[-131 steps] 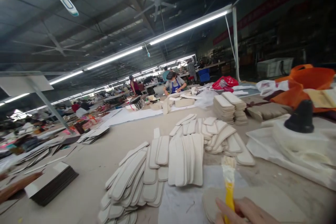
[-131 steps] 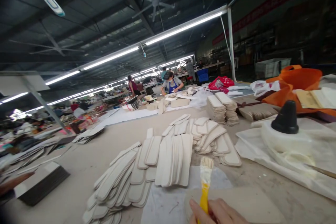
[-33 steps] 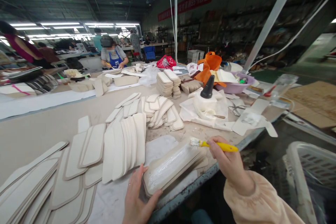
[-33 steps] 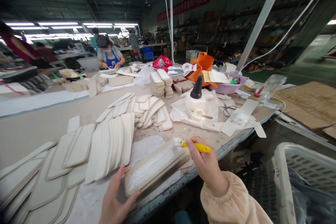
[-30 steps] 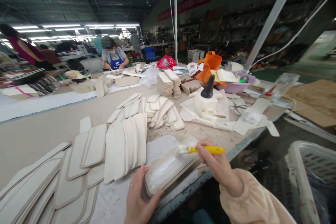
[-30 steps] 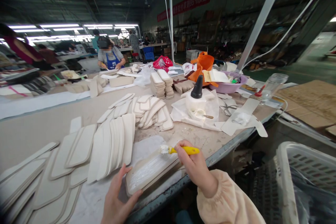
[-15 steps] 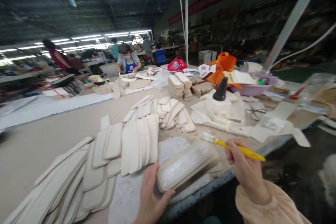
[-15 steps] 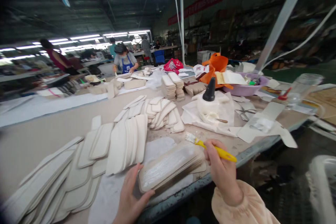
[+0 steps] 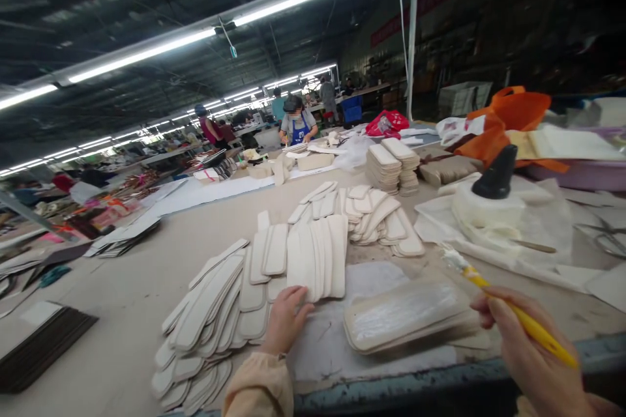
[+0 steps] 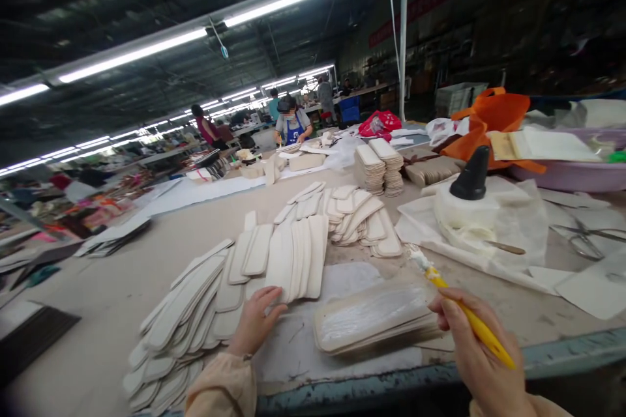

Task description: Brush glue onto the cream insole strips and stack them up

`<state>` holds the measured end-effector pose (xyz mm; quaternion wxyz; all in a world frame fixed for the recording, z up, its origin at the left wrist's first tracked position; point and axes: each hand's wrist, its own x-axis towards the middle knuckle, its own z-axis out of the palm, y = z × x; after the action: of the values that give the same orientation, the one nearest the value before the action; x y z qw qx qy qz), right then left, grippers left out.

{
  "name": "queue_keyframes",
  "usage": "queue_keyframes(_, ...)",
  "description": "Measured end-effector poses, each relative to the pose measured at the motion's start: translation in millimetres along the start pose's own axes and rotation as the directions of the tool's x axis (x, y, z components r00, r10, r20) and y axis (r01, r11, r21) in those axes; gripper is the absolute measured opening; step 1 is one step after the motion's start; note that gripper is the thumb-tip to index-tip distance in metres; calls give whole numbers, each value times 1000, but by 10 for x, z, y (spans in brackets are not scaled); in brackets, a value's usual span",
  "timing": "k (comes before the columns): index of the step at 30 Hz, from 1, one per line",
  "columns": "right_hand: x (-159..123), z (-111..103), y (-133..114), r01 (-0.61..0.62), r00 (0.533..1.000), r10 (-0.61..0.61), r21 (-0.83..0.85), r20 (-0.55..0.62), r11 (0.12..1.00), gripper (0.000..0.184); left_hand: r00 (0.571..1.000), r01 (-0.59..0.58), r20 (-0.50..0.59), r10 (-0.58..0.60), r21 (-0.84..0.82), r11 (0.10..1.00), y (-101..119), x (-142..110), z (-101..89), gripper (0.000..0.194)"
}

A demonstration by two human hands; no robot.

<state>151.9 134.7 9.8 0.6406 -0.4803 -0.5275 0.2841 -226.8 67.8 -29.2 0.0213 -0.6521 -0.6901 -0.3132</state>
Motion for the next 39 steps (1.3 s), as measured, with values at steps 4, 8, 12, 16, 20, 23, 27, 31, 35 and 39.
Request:
queue_keyframes(4,27,-57,89,-3,1000,3,-25,7,1000,22,993,-27,116,34,-66,997,-118,105,-38,21)
queue_keyframes(8,38,-44,139,6,1000,-5,-11,23,1000,22,976,-35,206,64,-143,989,-199,190,-72,18)
queue_keyframes(12,46,-14,148,18,997,-18,-5,69,1000,21,964,-21,258,68,-182,983,-266,246,-81,19)
queue_keyframes(16,38,2,135,36,996,-37,11,84,999,21,954,-11,291,70,-199,980,-297,263,-78,19)
queue_keyframes(20,21,29,90,4,998,-5,10,66,1000,23,944,1,323,66,-203,979,-288,264,-106,21)
queue_keyframes(23,17,45,73,-5,998,5,1,66,1000,25,940,32,340,31,-179,983,-216,273,-139,23)
queue_keyframes(27,22,42,95,14,996,-13,-16,85,1000,26,939,128,330,-94,-81,989,-37,314,-137,24)
queue_keyframes(31,19,43,130,17,993,-12,-44,118,999,26,912,236,338,-231,26,971,111,379,-112,20)
queue_keyframes(35,18,40,170,9,993,-3,-49,116,999,29,875,292,383,-297,74,954,159,436,-123,21)
queue_keyframes(39,22,-2,175,26,992,-16,-76,126,997,28,860,305,403,-313,86,948,187,458,-148,22)
